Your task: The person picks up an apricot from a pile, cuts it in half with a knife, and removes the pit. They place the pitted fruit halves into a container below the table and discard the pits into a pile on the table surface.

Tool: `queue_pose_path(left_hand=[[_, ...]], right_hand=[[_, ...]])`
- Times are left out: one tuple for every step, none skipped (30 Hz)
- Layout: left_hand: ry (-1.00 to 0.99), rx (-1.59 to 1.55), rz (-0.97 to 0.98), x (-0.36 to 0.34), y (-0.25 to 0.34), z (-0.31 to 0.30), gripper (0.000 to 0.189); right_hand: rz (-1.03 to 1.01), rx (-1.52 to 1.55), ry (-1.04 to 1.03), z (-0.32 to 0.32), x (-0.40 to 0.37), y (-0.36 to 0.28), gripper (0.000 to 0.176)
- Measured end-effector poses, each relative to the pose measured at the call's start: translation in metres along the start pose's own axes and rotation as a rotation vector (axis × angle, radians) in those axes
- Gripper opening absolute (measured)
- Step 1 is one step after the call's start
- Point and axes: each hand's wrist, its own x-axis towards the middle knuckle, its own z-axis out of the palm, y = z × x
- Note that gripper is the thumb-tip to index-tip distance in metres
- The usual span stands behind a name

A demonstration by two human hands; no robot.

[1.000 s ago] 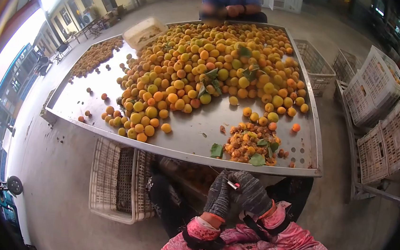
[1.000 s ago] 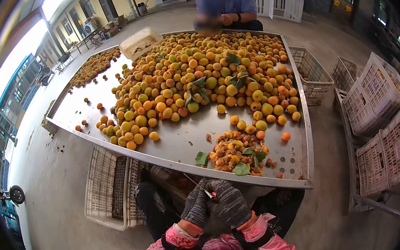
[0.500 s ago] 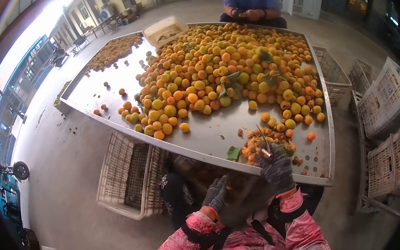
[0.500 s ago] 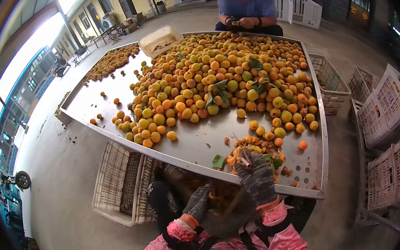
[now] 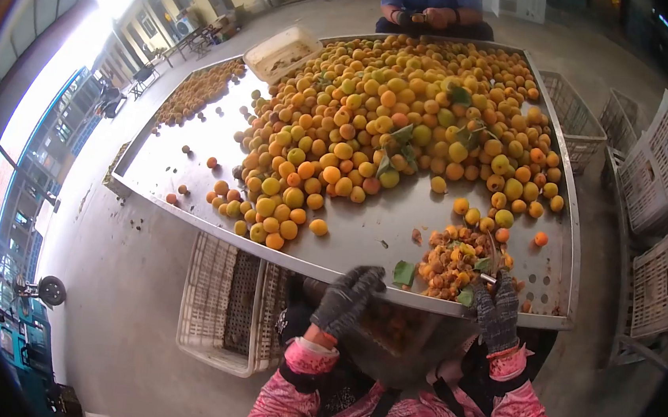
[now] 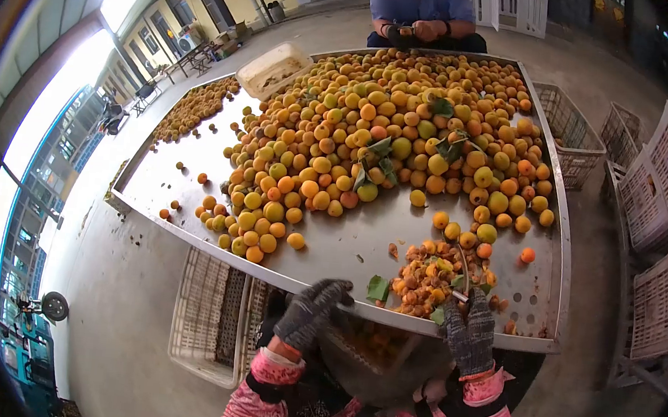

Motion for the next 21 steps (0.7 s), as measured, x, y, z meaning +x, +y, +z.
queue_pose_path(left_hand=[[-0.003,0.004,-0.001,0.013,0.013,-0.003,0.029],[0.066,-0.029,-0.033,0.024,0.024,-0.007,0.030],[0.135,-0.062,-0.068,0.034,0.033,-0.011,0.032],[0.175,0.018,0.013,0.052,0.027,-0.020,0.033],[0.214,0.098,0.098,0.075,0.019,-0.029,0.035],[0.262,0.128,0.127,0.092,0.023,-0.031,0.036],[0.258,0.133,0.125,0.109,0.024,-0.035,0.036],[0.269,0.228,0.123,0.125,0.023,-0.039,0.040],[0.280,0.322,0.123,0.139,0.022,-0.042,0.043],[0.277,0.326,0.124,0.154,0.019,-0.044,0.043],[0.367,0.691,0.166,0.169,0.016,-0.043,0.049],[0.452,1.055,0.207,0.178,0.016,-0.039,0.054],[0.449,1.056,0.210,0.188,0.016,-0.034,0.054],[0.447,1.111,0.133,0.195,0.017,-0.029,0.055],[0.444,1.166,0.053,0.201,0.016,-0.025,0.057],[0.437,1.167,0.051,0.204,0.014,-0.020,0.057],[0.466,1.187,0.070,0.207,0.012,-0.016,0.054],[0.494,1.205,0.090,0.209,0.010,-0.011,0.051],[0.523,1.222,0.109,0.211,0.008,-0.008,0.048],[0.521,1.222,0.107,0.209,0.010,-0.006,0.048],[0.433,1.233,0.096,0.207,0.012,-0.004,0.048]], right_hand=[[0.002,0.004,0.003,0.000,0.003,0.005,0.030],[-0.068,0.029,0.009,-0.001,0.005,0.015,0.027],[-0.136,0.054,0.016,-0.002,0.005,0.023,0.025],[-0.131,0.058,0.018,-0.003,0.004,0.029,0.025],[-0.224,-0.033,0.042,-0.004,0.006,0.034,0.023],[-0.316,-0.124,0.068,-0.004,0.007,0.038,0.022],[-0.311,-0.121,0.072,-0.004,0.007,0.042,0.022],[-0.400,-0.152,0.081,-0.004,0.007,0.045,0.020],[-0.490,-0.183,0.089,-0.004,0.009,0.046,0.019],[-0.488,-0.180,0.092,-0.005,0.008,0.038,0.019],[-0.292,-0.077,0.032,-0.007,0.002,0.023,0.019],[-0.096,0.025,-0.029,-0.008,0.000,0.014,0.019],[-0.095,0.026,-0.024,-0.008,0.002,0.016,0.019],[-0.062,0.087,-0.043,-0.008,0.000,0.020,0.020],[-0.027,0.147,-0.061,-0.009,0.000,0.023,0.020],[-0.021,0.147,-0.058,-0.009,0.001,0.022,0.020],[-0.090,0.090,-0.055,-0.009,0.001,0.020,0.020],[-0.159,0.033,-0.051,-0.009,0.001,0.018,0.020],[-0.155,0.030,-0.048,-0.010,0.001,0.016,0.020],[-0.118,0.099,-0.064,-0.009,0.000,0.013,0.019],[-0.083,0.170,-0.080,-0.010,0.000,0.012,0.019]])
